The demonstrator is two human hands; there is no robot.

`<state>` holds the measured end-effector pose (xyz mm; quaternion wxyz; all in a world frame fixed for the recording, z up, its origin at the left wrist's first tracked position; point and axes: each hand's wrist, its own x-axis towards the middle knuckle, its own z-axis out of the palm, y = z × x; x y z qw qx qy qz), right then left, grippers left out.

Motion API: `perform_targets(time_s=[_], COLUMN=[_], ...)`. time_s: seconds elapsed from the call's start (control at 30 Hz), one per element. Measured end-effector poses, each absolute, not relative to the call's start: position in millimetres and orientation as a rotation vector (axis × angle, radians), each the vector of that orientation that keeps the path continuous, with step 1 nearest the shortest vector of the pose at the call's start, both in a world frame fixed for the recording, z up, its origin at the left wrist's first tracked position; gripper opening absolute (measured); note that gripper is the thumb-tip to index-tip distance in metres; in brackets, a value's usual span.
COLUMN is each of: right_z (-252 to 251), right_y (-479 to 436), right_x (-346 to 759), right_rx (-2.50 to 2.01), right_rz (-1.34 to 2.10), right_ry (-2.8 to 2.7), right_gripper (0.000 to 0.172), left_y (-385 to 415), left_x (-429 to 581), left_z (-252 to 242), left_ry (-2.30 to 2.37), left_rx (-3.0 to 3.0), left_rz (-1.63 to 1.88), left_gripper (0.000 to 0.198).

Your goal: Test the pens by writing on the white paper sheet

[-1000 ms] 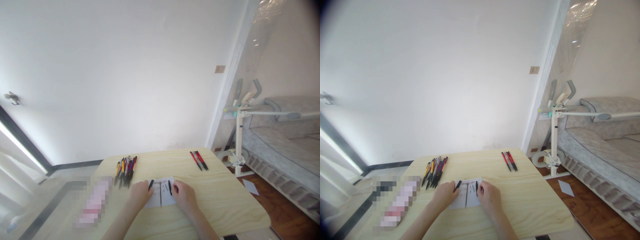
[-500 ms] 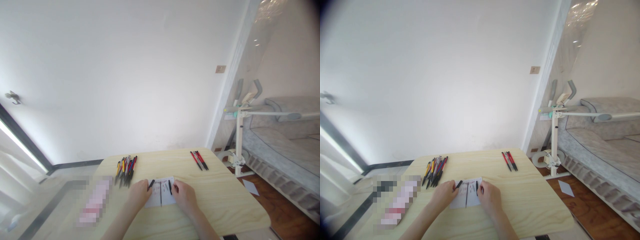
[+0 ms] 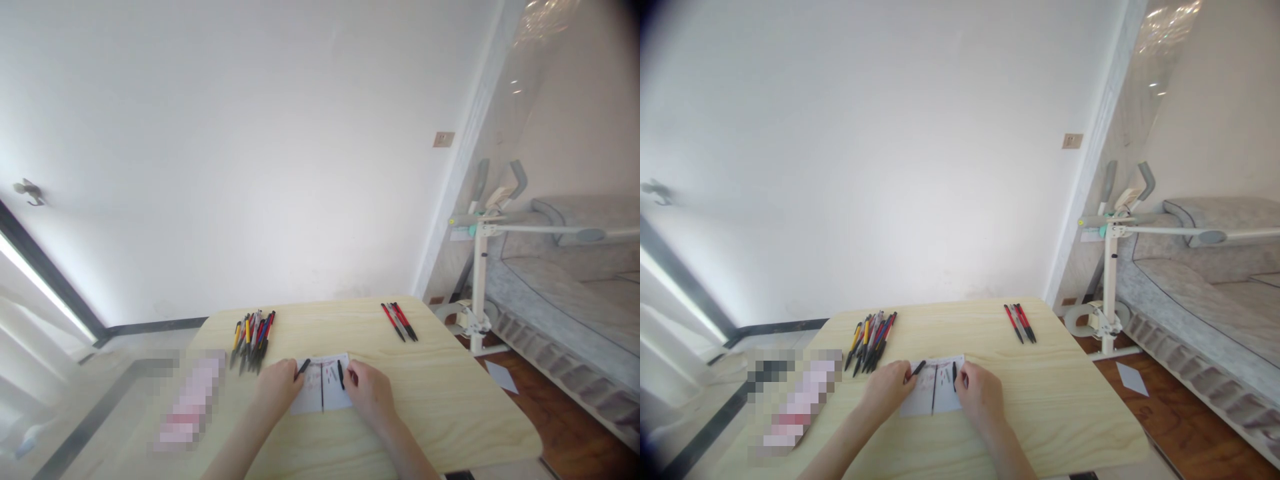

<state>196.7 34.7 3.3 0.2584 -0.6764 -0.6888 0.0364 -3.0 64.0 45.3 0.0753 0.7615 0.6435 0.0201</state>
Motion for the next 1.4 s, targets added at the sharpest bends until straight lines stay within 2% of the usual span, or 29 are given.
perform_targets(time_s=[0.33,0.5,0.7,0.97,1.13,1.4], right_z=[2.9,0.8,-0.4,11.0,17.1,21.9], right_y=[35.2,35.6,35.5,33.4,33.1,36.2], right_x=[197.1,197.2,198.0,192.1,174.9,156.1], right_rx=[-1.838,-1.82,-1.788,-1.654,-1.484,-1.415], right_rz=[0.121,0.117,0.152,0.198,0.248,0.232], right_ry=[-1.863,-1.865,-1.828,-1.807,-1.894,-2.031], right_gripper=[0.02,0.019,0.02,0.015,0.013,0.017], left_y=[60.2,54.0,51.6,41.3,34.6,31.2], left_x=[-15.4,-23.3,-31.6,-30.0,-30.5,-31.2], left_z=[48.7,43.5,25.2,14.1,10.9,2.4], left_ry=[1.846,1.746,1.529,1.423,1.332,1.227], left_rx=[2.117,2.03,1.662,1.331,1.187,1.309], left_rz=[0.35,0.532,0.854,0.988,1.11,1.22], left_gripper=[0.017,0.022,0.016,0.035,0.031,0.023])
